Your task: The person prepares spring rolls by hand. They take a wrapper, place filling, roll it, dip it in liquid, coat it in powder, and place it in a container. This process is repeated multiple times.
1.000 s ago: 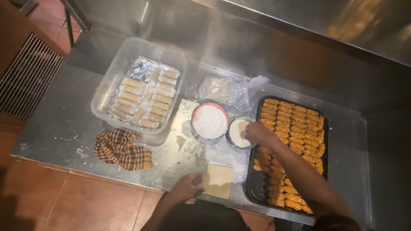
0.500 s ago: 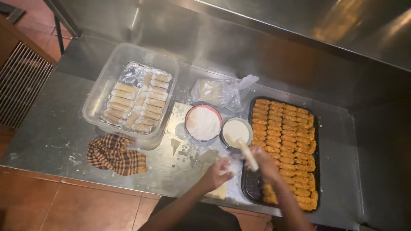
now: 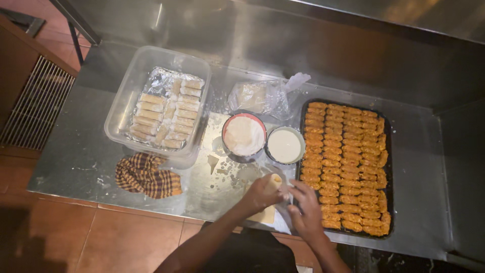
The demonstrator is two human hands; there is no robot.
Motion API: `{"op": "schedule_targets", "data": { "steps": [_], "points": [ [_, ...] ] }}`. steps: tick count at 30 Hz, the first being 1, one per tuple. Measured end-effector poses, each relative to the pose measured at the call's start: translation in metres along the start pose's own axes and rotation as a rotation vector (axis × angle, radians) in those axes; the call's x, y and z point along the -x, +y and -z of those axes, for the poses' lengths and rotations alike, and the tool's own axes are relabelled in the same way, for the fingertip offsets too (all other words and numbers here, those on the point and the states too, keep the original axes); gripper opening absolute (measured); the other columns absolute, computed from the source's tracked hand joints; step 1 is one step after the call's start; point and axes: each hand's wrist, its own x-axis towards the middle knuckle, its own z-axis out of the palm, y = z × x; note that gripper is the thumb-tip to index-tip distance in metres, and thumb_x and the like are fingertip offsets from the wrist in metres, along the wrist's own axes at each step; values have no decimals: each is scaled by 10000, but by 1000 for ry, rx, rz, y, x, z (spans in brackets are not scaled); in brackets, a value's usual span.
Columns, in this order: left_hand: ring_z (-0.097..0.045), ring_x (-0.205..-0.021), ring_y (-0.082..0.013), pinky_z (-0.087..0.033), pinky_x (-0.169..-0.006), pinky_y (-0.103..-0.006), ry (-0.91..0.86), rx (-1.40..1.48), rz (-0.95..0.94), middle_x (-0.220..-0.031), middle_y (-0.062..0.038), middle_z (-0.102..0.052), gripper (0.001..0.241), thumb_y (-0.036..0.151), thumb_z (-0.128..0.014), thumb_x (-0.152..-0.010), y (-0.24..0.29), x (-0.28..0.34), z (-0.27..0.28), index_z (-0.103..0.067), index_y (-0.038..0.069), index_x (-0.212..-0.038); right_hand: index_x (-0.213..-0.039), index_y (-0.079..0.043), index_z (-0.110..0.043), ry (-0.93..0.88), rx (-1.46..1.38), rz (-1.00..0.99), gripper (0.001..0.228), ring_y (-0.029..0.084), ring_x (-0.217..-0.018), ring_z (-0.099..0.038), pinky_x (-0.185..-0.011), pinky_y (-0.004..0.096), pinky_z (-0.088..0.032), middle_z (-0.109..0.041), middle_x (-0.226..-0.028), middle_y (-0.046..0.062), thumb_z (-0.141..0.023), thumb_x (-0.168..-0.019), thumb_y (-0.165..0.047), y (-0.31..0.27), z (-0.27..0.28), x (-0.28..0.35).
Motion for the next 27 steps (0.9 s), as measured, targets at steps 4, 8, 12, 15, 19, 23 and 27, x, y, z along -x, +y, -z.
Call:
{"op": "schedule_targets", "data": {
  "steps": [4,8,12,15,19,23,27],
  "points": [
    [-615,-799,-67,-528,-691,-292,-58,27,-1,-909,10,-686,424,318,-809,-803,5,7,2,-641,107,-1130,-1339,-56,-603,-52,-20,88,513,418,-1312,-561,-1089,493,-451,-568,-1429,218,-492,-1057,-469,-2,-14,-4],
    [-672,-775,-114,-550,-703,-322,-34,-187,-50,-869,-64,-725,445,344,-839,-799,7,12,5,-663,69,-1100,-1353,-63,-603,-47,0,84,637,430,-1341,-537,-1114,504,-428,-555,-1447,216,-410,-1048,-588,-7,-20,-2],
    [-676,-836,-148,-558,-735,-356,-91,-155,-103,-914,-114,-743,464,377,-818,-825,13,15,9,-679,49,-1123,-1329,-68,-598,-50,-29,136,624,432,-1355,-532,-1133,517,-424,-550,-1450,213,-403,-1062,-597,-11,-20,-5],
    [-713,-785,-205,-561,-713,-378,-113,-291,-89,-845,-141,-733,478,392,-814,-803,19,19,16,-675,48,-1104,-1287,-86,-610,-65,24,184,566,442,-1372,-523,-1150,542,-410,-558,-1441,201,-419,-1064,-570,-16,-18,-9],
    [-728,-790,-286,-559,-721,-401,-159,-407,-144,-858,-176,-736,472,388,-792,-808,23,20,23,-683,43,-1112,-1247,-95,-607,-107,42,268,437,471,-1379,-502,-1146,561,-397,-537,-1450,211,-509,-1048,-471,-20,-11,-18],
    [-738,-779,-335,-562,-709,-416,-159,-512,-129,-841,-209,-719,491,411,-776,-793,16,21,25,-682,31,-1091,-1248,-80,-595,-131,48,291,345,478,-1350,-509,-1119,569,-412,-518,-1449,225,-572,-1025,-342,-26,-9,-18],
    [-728,-820,-346,-562,-731,-422,-184,-490,-279,-880,-208,-717,544,446,-798,-779,12,18,27,-662,23,-1093,-1239,-94,-576,-148,49,327,320,470,-1352,-515,-1128,588,-408,-538,-1429,196,-568,-1014,-323,-30,-10,-24]
  ]
}}
